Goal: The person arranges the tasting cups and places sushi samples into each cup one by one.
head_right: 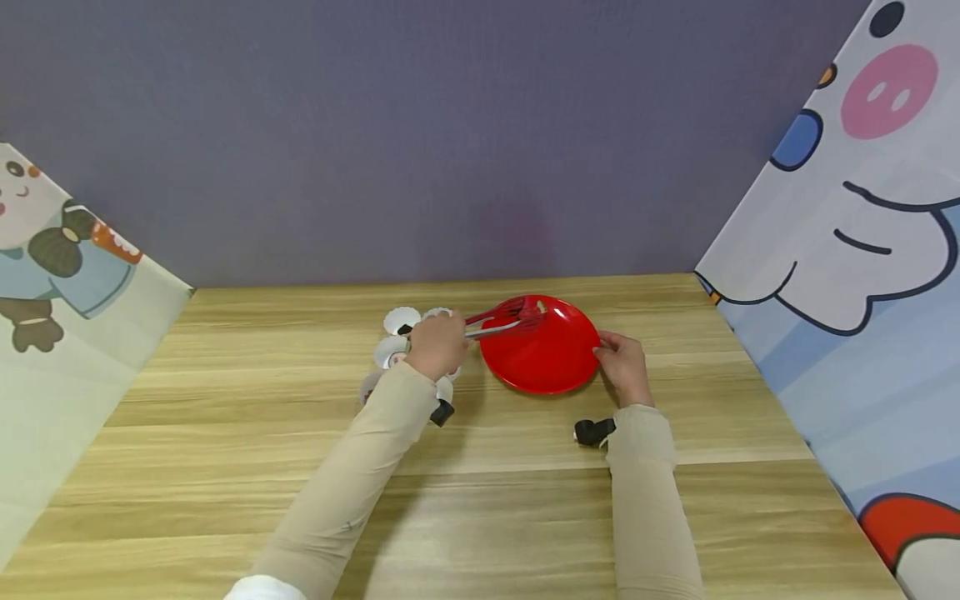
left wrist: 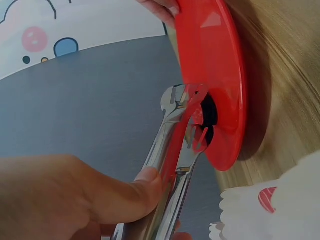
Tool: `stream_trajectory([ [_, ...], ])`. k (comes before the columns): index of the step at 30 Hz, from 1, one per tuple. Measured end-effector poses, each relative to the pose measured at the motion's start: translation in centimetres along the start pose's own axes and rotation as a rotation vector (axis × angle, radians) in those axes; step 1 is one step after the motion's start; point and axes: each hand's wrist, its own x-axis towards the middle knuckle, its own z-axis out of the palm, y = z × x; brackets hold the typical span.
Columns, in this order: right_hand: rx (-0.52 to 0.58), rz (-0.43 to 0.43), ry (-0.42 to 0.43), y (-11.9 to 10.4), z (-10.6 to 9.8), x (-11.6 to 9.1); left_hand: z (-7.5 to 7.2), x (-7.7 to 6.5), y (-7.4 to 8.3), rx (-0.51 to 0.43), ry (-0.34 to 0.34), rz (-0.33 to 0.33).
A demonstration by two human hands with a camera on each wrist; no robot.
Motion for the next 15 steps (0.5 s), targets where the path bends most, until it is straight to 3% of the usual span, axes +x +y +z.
stream_trajectory([
  [15,-0.004,0.026,0.014,-0.1,0.1,0.0,0.0,1.0,1.2,0.092,-0.055,-0.010],
])
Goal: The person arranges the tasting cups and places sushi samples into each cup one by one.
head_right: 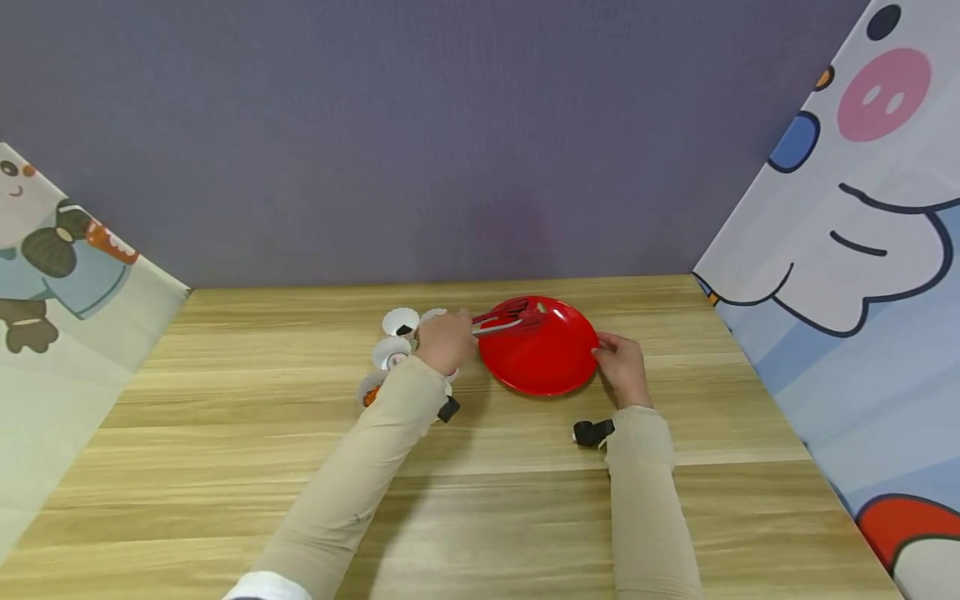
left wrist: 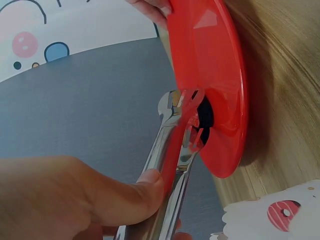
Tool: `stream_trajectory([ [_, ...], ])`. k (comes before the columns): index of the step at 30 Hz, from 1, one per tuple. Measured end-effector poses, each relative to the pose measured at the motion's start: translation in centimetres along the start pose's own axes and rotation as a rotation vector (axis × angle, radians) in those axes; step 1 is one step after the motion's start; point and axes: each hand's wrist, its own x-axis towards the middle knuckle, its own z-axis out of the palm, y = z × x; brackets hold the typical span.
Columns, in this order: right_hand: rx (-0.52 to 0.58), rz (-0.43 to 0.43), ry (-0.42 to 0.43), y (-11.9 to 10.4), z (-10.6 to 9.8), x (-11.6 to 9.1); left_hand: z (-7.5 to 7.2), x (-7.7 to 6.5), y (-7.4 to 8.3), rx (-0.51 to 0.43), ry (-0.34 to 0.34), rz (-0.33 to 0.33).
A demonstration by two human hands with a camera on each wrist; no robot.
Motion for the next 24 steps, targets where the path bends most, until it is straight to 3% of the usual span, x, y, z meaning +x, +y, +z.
stream_trajectory([
  [9,0.012,0.004,-0.012,-0.07,-0.11,-0.09,-0.36,-0.09,0.48,-0.003,-0.050,-0.010],
  [24,0.039,-0.021,-0.017,-0.23,-0.21,-0.21,-0.54,-0.30,0.14,-0.022,0.000,0.013],
])
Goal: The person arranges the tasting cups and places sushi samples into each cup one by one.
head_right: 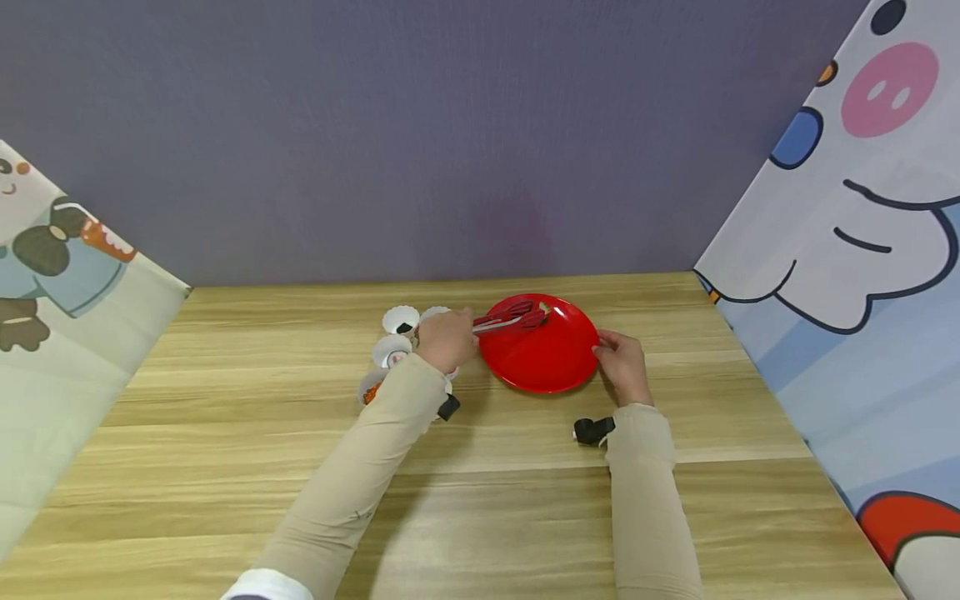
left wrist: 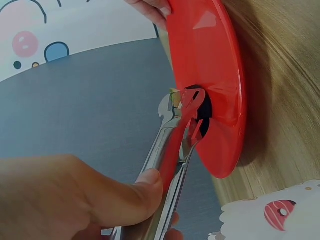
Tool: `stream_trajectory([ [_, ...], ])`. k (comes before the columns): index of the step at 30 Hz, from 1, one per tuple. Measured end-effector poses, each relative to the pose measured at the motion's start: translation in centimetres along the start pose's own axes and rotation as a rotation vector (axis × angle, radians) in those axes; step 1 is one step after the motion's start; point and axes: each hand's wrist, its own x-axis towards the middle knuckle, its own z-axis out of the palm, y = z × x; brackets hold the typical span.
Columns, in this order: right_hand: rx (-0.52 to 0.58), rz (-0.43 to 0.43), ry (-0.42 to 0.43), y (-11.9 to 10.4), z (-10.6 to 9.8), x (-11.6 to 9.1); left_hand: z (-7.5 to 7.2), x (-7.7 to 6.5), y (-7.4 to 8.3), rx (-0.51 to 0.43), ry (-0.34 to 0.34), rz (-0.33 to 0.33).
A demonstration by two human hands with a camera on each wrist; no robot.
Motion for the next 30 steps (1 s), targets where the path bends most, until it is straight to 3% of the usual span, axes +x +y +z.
stream_trajectory([
  [10,0.015,0.015,-0.001,0.1,0.0,0.2,-0.2,-0.2,-0.3,0.026,0.024,0.017],
  [18,0.059,0.017,0.001,0.1,-0.1,0.2,-0.8,-0.6,-1.3,-0.031,0.032,-0.011],
  [30,0.039,0.015,-0.017,0.1,0.0,0.0,-1.9,-3.0,-3.9,-0.109,0.068,0.012],
])
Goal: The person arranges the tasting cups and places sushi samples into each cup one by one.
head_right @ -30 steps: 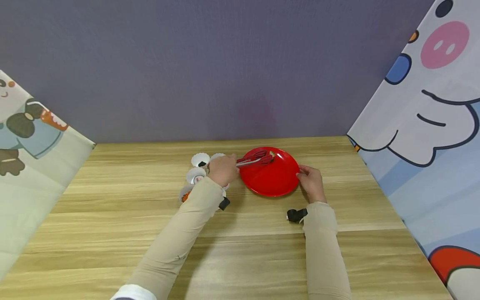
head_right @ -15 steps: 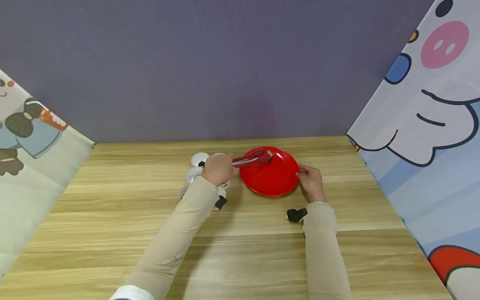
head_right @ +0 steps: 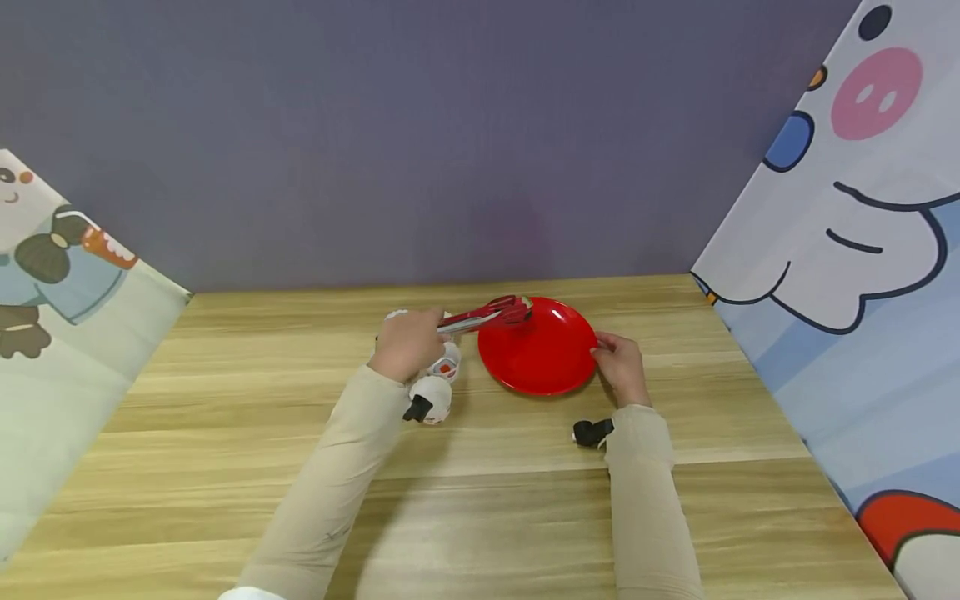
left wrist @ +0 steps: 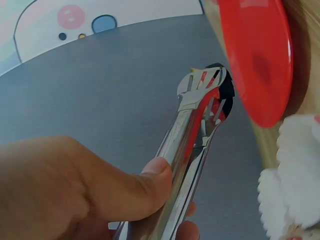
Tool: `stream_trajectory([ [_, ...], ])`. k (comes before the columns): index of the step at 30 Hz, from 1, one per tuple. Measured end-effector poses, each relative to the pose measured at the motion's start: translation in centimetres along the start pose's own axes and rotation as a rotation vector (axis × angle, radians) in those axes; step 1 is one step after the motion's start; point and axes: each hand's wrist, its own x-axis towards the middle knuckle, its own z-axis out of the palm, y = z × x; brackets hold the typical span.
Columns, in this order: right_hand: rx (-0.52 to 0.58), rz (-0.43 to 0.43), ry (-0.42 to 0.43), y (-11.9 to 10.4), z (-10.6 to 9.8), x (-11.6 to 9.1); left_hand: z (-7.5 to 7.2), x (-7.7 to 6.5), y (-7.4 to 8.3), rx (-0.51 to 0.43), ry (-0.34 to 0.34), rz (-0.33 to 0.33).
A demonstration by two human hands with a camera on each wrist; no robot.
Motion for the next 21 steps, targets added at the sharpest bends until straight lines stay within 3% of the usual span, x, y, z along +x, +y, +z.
stream_trajectory([
  [5,-0.022,-0.005,0.005,0.1,-0.1,0.1,-0.5,-1.2,-1.0,0.002,0.060,0.014],
  [15,0.015,-0.006,0.010,0.2,-0.3,0.1,-1.6,-3.1,-3.1,-0.024,0.034,0.037],
  [21,0.000,-0.006,0.018,0.2,-0.3,0.1,-1.4,-4.7,-4.4,-0.010,0.119,0.081],
])
